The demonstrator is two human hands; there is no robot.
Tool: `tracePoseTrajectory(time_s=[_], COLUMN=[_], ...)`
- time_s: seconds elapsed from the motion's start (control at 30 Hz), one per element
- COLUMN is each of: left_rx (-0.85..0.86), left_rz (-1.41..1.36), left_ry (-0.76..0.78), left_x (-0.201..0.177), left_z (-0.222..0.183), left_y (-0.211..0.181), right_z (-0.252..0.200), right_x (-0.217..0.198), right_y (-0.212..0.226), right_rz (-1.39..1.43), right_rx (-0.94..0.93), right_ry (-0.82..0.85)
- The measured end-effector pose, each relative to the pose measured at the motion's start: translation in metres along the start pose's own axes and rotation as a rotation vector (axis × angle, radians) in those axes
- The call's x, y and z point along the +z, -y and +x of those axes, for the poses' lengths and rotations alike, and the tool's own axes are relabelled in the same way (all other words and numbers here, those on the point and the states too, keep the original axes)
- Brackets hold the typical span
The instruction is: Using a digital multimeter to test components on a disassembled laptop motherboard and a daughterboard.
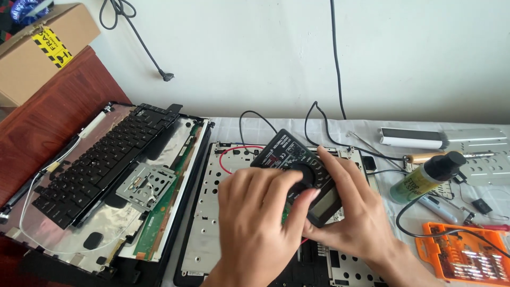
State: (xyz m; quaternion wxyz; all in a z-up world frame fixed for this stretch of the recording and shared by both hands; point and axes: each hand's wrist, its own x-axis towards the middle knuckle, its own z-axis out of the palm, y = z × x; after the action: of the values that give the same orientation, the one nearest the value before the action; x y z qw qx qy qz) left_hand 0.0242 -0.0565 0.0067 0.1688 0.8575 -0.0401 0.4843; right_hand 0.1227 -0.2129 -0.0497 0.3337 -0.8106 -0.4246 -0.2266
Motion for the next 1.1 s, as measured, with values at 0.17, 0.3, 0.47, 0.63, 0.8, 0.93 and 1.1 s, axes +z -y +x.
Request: tracePoseTrajectory(time_s=[0.17,0.3,0.47,0.63,0.8,0.93,1.1], left_rx=[-0.131,-0.303,-0.456,-0.479,-0.134,0.137,0.583], left_rz=[0.162,0.198,0.156,0.021,-0.192,-0.264,-0.408], left_ry=[-0.029,-0.118,-0.164,-0.200,0.057,0.307,0.557], left_x=[0.023,0.036,0.045,0.045,0.021,-0.003,-0.021], left_z=[-0.004,-0.006,-0.011,-0.013,-0.011,0.012,0.048], left_y=[-0.020,-0.034,-0.048,-0.045,-0.008,0.034,0.055], right_z=[-0.002,0.002,-0.002,-0.003,0.001,0.006,0.006], right_x=[0.002,0.000,0.002,0.000,-0.003,-0.004,-0.003], right_y=[0.004,0.001,0.005,-0.003,-0.001,0.003,0.006], right_rz=[0.051,-0.011,-0.047,-0.028,0.019,0.060,0.125], right_rx=[-0.030,-0.180,-0.188,-0.197,-0.216,-0.249,-0.299], right_ry=[-0.034,-0.110,-0.135,-0.135,-0.135,-0.127,-0.087])
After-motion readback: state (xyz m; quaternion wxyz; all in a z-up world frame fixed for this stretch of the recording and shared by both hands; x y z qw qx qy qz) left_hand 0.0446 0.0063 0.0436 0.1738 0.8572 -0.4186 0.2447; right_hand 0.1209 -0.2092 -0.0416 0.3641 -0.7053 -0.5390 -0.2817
